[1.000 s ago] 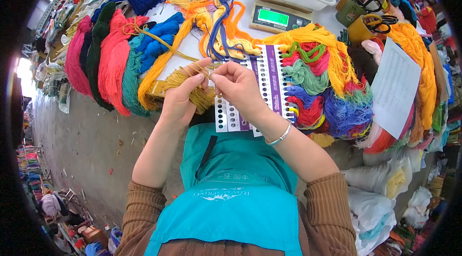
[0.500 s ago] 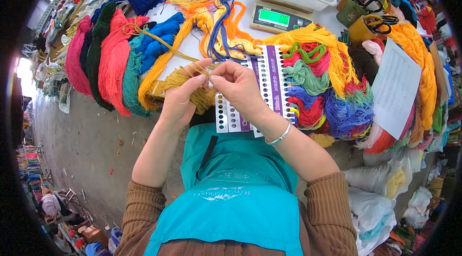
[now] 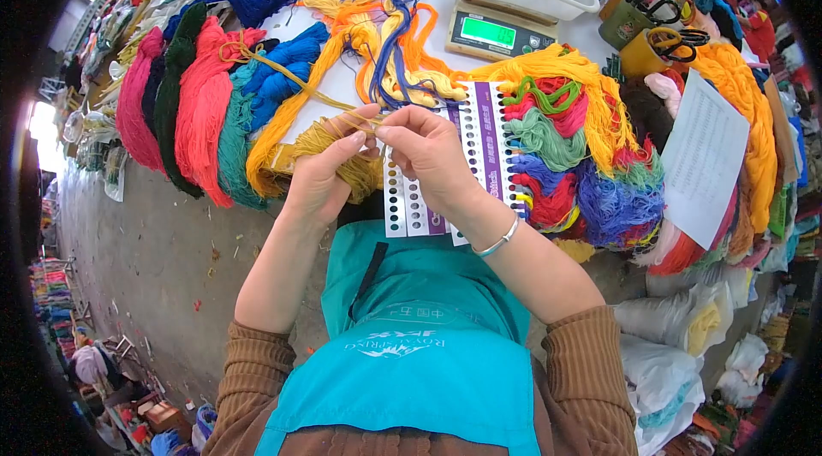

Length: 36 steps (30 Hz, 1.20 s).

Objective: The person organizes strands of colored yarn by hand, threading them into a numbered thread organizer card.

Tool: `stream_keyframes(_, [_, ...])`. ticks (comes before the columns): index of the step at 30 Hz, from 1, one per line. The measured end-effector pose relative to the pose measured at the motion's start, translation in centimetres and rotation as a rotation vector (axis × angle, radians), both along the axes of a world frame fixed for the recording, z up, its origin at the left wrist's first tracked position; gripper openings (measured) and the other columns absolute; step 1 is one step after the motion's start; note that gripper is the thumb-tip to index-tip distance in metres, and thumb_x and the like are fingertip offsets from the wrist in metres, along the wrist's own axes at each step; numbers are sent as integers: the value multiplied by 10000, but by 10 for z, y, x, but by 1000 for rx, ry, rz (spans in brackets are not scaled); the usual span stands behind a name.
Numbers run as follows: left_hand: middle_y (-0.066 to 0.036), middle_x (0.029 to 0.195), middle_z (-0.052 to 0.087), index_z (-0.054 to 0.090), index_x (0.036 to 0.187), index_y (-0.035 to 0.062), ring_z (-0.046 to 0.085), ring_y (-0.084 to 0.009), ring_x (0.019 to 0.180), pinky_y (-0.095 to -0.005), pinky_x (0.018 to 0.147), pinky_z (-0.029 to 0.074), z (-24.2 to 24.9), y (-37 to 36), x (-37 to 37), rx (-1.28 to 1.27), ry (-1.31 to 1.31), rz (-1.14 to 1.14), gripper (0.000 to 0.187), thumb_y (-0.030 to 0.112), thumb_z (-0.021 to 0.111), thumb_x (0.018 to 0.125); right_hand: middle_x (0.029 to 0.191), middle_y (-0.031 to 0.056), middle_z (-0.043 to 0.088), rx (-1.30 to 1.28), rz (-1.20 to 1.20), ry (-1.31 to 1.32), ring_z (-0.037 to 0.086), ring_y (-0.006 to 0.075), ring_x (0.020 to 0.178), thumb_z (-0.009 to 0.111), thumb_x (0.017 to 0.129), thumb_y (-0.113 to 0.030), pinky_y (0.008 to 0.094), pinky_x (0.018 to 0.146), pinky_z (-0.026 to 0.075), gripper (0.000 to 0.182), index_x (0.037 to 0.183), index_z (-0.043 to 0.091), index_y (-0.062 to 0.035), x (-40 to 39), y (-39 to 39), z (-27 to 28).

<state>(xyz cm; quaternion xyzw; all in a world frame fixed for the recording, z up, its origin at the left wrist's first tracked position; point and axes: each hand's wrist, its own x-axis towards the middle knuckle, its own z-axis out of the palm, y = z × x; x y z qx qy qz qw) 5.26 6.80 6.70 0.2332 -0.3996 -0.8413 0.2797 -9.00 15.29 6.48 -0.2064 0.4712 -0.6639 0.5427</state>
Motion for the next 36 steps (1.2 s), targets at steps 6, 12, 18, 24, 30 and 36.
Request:
stream_keyframes(6, [-50, 970, 617, 616, 1183, -19, 560, -149, 937, -306, 897, 447, -12, -6, 2, -30, 29, -36, 331, 74, 545, 873, 636, -52, 504, -7, -15, -191, 427, 21, 518, 672, 870, -120, 169, 440, 251, 79, 833, 609, -91, -4, -2, -1])
stream_keyframes(12, [-89, 861, 559, 594, 855, -9, 572, -195, 723, -340, 715, 479, -18, -30, 26, 59, 236, -315, 184, 145, 494, 873, 757, 9, 639, 80, 307, 603, 540, 39, 695, 710, 853, -144, 212, 616, 427, 143, 880, 699, -4, -30, 6, 18])
stream_keyframes(18, [10, 750, 454, 511, 806, 80, 372, -50, 454, -202, 442, 340, -11, -75, 105, 292, 728, -138, 156, 141, 515, 949, 1165, 144, 663, -381, -56, -76, 627, 191, 995, 589, 930, -127, 333, 902, 494, 147, 989, 662, -15, -94, 24, 45])
stream_keyframes(24, [42, 533, 312, 520, 805, 64, 268, -52, 429, -229, 423, 232, -30, -139, 300, 163, 655, 471, 221, 138, 459, 1005, 662, -17, 399, -507, -425, -144, 325, 84, 530, 587, 926, -85, 240, 482, 296, 174, 767, 520, -72, -289, 126, 81])
stream_keyframes(30, [53, 513, 293, 651, 965, 18, 231, -48, 418, -218, 416, 209, -28, -140, 389, -167, 600, 500, 236, 148, 459, 1010, 723, -1, 523, -257, -1148, 576, 329, 55, 486, 555, 943, -124, 199, 408, 241, 147, 821, 592, -52, -405, 218, 137])
stream_keyframes(36, [73, 573, 353, 332, 1499, 93, 234, -29, 438, -229, 434, 218, -18, -87, 187, 122, 647, 227, 528, 227, 474, 1009, 1099, 52, 664, 8, -442, 1115, 474, 15, 670, 558, 903, -80, 185, 587, 386, 230, 1112, 649, -48, -205, 74, 97])
